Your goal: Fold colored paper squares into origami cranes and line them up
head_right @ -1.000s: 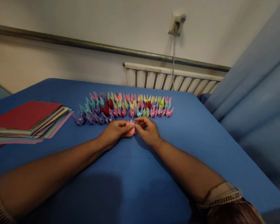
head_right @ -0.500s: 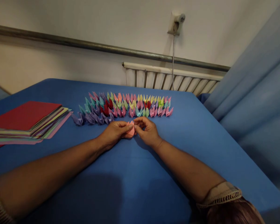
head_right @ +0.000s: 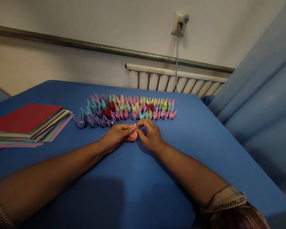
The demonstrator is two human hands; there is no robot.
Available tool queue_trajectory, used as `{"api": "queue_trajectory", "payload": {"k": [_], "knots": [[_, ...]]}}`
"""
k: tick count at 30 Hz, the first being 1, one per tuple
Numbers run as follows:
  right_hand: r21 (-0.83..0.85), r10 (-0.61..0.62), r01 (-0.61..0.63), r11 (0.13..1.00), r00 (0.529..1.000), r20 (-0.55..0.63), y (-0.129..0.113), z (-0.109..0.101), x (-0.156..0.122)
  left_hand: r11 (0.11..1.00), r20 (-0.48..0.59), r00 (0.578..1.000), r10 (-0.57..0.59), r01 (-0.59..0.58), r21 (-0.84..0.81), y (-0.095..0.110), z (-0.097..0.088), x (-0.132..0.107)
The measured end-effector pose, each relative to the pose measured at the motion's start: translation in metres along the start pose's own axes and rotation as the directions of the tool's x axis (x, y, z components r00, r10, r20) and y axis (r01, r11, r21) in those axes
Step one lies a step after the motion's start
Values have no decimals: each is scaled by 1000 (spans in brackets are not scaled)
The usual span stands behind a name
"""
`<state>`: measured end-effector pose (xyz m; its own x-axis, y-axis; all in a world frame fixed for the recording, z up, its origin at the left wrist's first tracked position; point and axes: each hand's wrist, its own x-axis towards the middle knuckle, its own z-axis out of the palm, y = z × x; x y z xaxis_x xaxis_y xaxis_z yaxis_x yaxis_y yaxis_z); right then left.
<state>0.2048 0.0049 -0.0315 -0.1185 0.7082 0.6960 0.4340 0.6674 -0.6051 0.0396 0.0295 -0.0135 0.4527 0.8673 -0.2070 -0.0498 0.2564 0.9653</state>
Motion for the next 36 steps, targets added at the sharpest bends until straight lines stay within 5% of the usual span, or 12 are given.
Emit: {"api": "queue_trajectory", "payload": {"k": [23,36], "knots": [[-362,-103,110,926,994,40,-3,-4,-2,999,5,1000,9,-9,-38,0,0,0],[-400,-126,140,906,990,61,-6,-5,-4,998,-49,998,47,-50,-45,1,3,-2]]}}
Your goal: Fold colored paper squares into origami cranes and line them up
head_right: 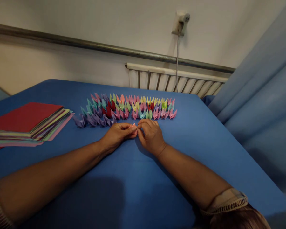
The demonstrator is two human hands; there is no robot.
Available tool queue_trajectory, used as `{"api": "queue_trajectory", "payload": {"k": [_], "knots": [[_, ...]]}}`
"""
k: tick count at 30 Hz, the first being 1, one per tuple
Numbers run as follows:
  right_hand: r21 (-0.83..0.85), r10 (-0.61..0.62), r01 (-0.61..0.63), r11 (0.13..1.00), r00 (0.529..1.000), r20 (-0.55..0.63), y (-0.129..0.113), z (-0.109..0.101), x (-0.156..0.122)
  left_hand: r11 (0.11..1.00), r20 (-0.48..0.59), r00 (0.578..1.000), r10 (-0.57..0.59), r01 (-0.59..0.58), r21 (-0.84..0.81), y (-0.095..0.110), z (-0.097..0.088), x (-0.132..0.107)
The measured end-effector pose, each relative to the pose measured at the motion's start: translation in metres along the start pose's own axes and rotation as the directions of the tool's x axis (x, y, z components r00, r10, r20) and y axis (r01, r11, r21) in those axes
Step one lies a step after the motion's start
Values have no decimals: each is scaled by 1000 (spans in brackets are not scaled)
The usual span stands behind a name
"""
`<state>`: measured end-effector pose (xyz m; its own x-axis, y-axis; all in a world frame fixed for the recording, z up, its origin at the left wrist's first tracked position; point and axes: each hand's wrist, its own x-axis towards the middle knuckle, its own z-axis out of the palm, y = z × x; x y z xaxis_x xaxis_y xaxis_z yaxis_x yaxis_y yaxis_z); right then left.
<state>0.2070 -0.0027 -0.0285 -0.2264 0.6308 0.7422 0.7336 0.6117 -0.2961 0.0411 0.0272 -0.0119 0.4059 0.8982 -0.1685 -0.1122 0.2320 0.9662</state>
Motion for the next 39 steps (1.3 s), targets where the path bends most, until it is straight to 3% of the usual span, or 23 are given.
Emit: {"api": "queue_trajectory", "payload": {"k": [17,21,29,39], "knots": [[-22,96,-95,995,993,65,-9,-4,1,950,66,979,192,-202,238,-7,-5,4],[-18,135,-134,991,989,64,-10,-2,0,972,43,987,155,-160,171,-4,-3,3],[188,236,-235,954,972,17,-10,4,-2,999,30,999,28,-27,-33,3,-1,1],[255,262,-251,934,965,-11,-8,9,-3,998,58,997,59,-59,12,2,0,1]]}}
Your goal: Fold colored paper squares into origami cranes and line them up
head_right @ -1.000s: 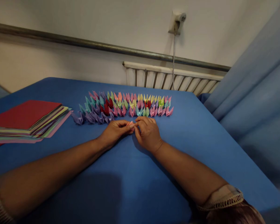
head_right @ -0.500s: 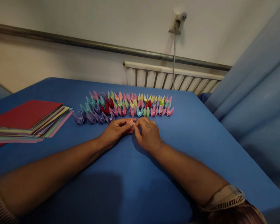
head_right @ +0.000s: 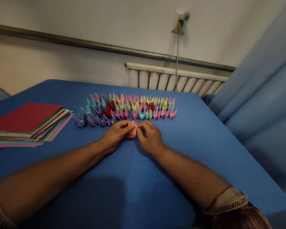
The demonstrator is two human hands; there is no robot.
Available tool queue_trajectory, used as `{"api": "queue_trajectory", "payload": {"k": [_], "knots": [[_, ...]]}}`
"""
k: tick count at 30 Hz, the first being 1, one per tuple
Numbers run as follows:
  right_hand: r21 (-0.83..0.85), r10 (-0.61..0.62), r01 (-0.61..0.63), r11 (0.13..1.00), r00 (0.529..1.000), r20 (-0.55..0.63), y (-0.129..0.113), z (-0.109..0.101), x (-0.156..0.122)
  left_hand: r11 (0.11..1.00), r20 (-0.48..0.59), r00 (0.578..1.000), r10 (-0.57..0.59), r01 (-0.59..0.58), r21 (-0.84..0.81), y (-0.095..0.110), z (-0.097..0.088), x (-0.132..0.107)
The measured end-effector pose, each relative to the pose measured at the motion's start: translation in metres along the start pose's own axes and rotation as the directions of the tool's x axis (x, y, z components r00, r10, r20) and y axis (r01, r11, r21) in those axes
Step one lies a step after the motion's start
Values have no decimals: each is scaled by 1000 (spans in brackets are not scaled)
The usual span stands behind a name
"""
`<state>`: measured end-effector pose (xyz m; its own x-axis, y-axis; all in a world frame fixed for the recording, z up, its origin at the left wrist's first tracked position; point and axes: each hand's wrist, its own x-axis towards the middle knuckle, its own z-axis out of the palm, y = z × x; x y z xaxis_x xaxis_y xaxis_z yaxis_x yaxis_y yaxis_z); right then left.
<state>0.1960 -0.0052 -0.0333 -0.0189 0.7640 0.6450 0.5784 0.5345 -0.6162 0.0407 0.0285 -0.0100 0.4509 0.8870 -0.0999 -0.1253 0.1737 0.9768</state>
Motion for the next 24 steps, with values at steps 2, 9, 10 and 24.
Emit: {"api": "queue_trajectory", "payload": {"k": [2,9,10,24], "knots": [[-20,-7,7,1000,1000,5,0,0,0,1000,-1,1000,7,-7,12,0,0,-1],[-177,-59,62,982,998,21,-3,-4,0,998,-14,999,45,-44,43,0,1,0],[-201,-78,82,976,997,26,-3,-5,0,998,-13,999,50,-49,44,0,1,0],[-401,-176,206,893,978,110,-4,-7,4,998,-10,998,64,-64,5,-5,2,0]]}}
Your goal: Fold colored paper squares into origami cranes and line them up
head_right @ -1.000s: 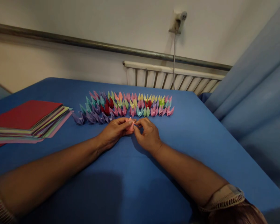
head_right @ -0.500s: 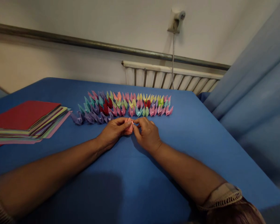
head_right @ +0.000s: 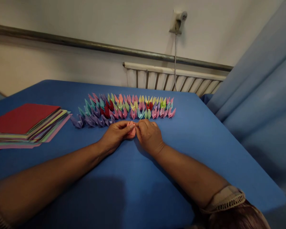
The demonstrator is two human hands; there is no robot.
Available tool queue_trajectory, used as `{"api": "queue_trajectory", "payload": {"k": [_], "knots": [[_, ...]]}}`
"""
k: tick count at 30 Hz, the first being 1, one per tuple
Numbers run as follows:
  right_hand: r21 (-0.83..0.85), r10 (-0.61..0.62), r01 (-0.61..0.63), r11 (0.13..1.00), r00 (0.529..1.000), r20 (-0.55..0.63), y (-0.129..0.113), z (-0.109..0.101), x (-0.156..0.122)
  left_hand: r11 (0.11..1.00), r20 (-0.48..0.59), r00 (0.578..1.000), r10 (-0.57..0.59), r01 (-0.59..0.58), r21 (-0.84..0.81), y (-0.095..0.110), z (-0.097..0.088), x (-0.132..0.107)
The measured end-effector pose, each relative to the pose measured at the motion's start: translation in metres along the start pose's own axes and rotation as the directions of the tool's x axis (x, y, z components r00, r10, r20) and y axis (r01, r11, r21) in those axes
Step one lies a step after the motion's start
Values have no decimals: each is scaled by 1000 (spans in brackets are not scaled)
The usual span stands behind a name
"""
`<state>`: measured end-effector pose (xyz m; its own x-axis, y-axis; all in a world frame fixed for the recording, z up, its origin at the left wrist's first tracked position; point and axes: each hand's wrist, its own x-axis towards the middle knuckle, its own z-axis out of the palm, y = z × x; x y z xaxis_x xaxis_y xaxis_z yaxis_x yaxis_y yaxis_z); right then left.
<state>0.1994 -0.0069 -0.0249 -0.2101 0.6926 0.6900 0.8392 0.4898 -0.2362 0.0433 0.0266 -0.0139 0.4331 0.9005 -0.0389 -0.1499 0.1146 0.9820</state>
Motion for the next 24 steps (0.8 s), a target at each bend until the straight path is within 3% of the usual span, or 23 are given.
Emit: {"api": "queue_trajectory", "payload": {"k": [9,17,21,24], "knots": [[-29,16,-16,999,1000,17,3,3,-2,999,-57,998,-35,35,-6,-1,0,0],[-59,16,-14,998,999,36,2,2,-1,1000,-42,999,-6,6,10,0,1,0],[23,32,-33,999,998,54,0,1,-2,1000,-60,998,-9,9,1,1,2,-1],[218,149,-158,963,987,53,-2,3,-3,1000,-73,997,-14,14,-6,2,1,-1]]}}
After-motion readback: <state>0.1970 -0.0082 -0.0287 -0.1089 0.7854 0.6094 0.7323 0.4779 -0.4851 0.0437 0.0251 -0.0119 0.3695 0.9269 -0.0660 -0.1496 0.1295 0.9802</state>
